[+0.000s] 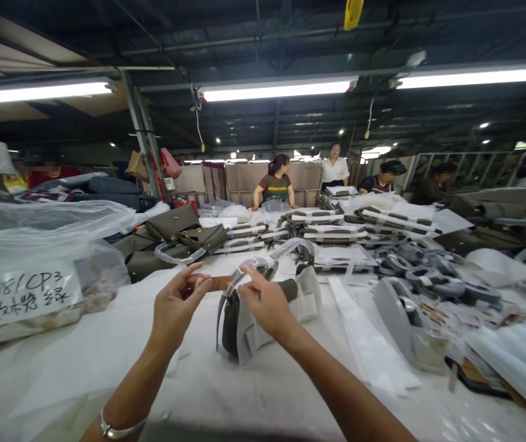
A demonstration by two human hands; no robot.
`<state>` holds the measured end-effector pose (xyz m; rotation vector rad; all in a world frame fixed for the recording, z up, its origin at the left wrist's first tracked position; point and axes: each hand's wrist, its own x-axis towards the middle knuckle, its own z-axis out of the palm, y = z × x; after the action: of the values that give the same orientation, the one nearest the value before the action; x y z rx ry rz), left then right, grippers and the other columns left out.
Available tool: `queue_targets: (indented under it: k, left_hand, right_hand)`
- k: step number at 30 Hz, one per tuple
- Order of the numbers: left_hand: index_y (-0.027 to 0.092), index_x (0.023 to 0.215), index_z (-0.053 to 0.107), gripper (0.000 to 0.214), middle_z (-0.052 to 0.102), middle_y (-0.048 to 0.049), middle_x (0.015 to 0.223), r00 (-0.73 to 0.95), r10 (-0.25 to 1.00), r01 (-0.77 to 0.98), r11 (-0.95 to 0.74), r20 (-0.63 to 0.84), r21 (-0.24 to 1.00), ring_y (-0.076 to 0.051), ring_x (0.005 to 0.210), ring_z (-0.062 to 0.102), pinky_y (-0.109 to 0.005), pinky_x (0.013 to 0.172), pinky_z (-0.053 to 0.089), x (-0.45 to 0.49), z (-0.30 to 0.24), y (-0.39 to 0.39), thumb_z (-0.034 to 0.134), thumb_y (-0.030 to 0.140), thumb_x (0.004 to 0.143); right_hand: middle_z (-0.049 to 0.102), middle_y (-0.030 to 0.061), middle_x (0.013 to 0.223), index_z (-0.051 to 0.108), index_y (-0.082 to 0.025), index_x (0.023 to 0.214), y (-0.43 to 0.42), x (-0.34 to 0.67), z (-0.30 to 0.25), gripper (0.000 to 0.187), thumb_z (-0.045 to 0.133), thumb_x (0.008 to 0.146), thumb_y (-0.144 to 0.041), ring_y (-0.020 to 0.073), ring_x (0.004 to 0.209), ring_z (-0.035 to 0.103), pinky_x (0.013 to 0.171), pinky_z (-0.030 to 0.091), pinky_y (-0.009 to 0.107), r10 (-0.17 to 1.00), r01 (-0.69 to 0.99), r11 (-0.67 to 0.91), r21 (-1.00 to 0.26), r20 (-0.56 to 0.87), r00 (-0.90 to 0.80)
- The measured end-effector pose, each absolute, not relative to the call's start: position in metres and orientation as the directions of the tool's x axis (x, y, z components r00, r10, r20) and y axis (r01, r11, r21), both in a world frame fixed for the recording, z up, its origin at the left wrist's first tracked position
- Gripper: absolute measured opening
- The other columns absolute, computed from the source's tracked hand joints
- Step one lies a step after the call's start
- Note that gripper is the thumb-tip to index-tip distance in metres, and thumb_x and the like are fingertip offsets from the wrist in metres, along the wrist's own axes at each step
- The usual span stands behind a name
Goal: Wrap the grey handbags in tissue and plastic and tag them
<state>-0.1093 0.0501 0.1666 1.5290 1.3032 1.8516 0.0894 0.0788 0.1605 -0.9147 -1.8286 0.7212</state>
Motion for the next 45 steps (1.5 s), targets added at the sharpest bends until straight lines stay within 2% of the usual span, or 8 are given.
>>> queue_targets:
  k: [5,9,12,17,22,25,34,45]
  left_hand:
    - [0.025,0.117,0.065,0.034,0.074,-0.0015,0.092,-0.314,0.566,0.568,-0.532,0.762,0.629,-0.017,0.084,0.069,-0.031,0.087,0.055,-0.109,0.151,0.018,0.071,0.033,0.085]
    - [0.03,0.122,0.065,0.04,0.076,-0.0032,0.096,0.127,0.422,0.676,-0.699,0.898,0.233,-0.018,0.082,0.07,-0.029,0.081,0.056,-0.102,0.107,0.001,0.065,0.012,0.086]
    - [0.029,0.136,0.055,0.052,0.075,-0.0065,0.107,0.474,0.411,0.535,-0.837,0.779,0.116,-0.022,0.09,0.071,-0.032,0.081,0.057,-0.088,0.08,-0.003,0.057,0.007,0.09]
    - [0.031,0.129,0.062,0.041,0.074,-0.0056,0.11,0.492,0.521,0.456,-0.837,0.698,0.303,-0.022,0.094,0.071,-0.032,0.086,0.055,-0.087,0.08,0.01,0.057,0.014,0.092]
    - [0.025,0.121,0.066,0.032,0.067,-0.0078,0.125,-0.218,0.733,0.447,-0.512,0.645,0.733,-0.026,0.118,0.059,-0.041,0.108,0.041,-0.11,0.093,0.041,0.061,0.031,0.09]
    - [0.021,0.112,0.07,0.033,0.069,-0.0084,0.12,-0.259,0.864,0.276,-0.362,0.432,0.89,-0.027,0.115,0.06,-0.043,0.104,0.044,-0.113,0.09,0.058,0.063,0.042,0.088]
    - [0.017,0.1,0.072,0.037,0.072,-0.0075,0.103,-0.211,0.935,-0.024,-0.297,0.285,0.955,-0.024,0.101,0.064,-0.034,0.089,0.05,-0.098,0.078,0.074,0.074,0.046,0.076]
    - [0.016,0.1,0.074,0.04,0.074,-0.0084,0.1,-0.013,0.987,-0.271,-0.156,0.159,0.95,-0.023,0.091,0.067,-0.034,0.088,0.051,-0.065,0.075,0.052,0.078,0.046,0.074]
  right_hand:
    - [0.072,0.0021,0.113,0.054,-0.029,0.138,0.094,0.089,0.155,0.047,0.054,0.093,-0.04,0.0202,0.095,0.07,0.093,0.052,0.036,0.848,0.334,0.529,-0.78,0.483,-0.218]
    - [0.074,0.0028,0.101,0.058,-0.021,0.135,0.112,0.085,0.15,0.051,0.059,0.088,-0.041,0.0197,0.089,0.069,0.083,0.058,0.035,0.892,0.144,0.446,-0.883,0.426,-0.15]
    - [0.073,0.0009,0.089,0.057,-0.017,0.135,0.12,0.082,0.146,0.057,0.063,0.084,-0.041,0.0177,0.081,0.069,0.079,0.061,0.035,0.919,0.033,0.369,-0.929,0.36,-0.162]
    - [0.072,0.0057,0.108,0.05,-0.02,0.14,0.116,0.091,0.139,0.058,0.061,0.087,-0.04,0.0203,0.094,0.07,0.084,0.059,0.036,0.905,0.026,0.375,-0.927,0.36,-0.227]
    - [0.067,0.0096,0.124,0.05,-0.02,0.139,0.099,0.104,0.118,0.054,0.061,0.089,-0.036,0.0216,0.107,0.067,0.1,0.051,0.039,0.875,0.157,0.462,-0.873,0.421,-0.237]
    - [0.067,0.0087,0.123,0.059,-0.019,0.129,0.085,0.102,0.105,0.041,0.058,0.091,-0.036,0.023,0.114,0.063,0.106,0.046,0.04,0.821,0.323,0.571,-0.754,0.52,-0.238]
    - [0.063,0.0157,0.127,0.055,-0.011,0.132,0.076,0.073,0.106,0.052,0.063,0.089,-0.04,0.0307,0.121,0.053,0.101,0.043,0.047,0.776,0.74,0.545,-0.393,0.57,-0.269]
    - [0.071,0.0074,0.101,0.07,-0.021,0.099,0.067,0.101,0.105,0.019,0.063,0.087,-0.032,0.0246,0.101,0.062,0.09,0.049,0.036,0.798,0.572,0.568,-0.592,0.566,-0.206]
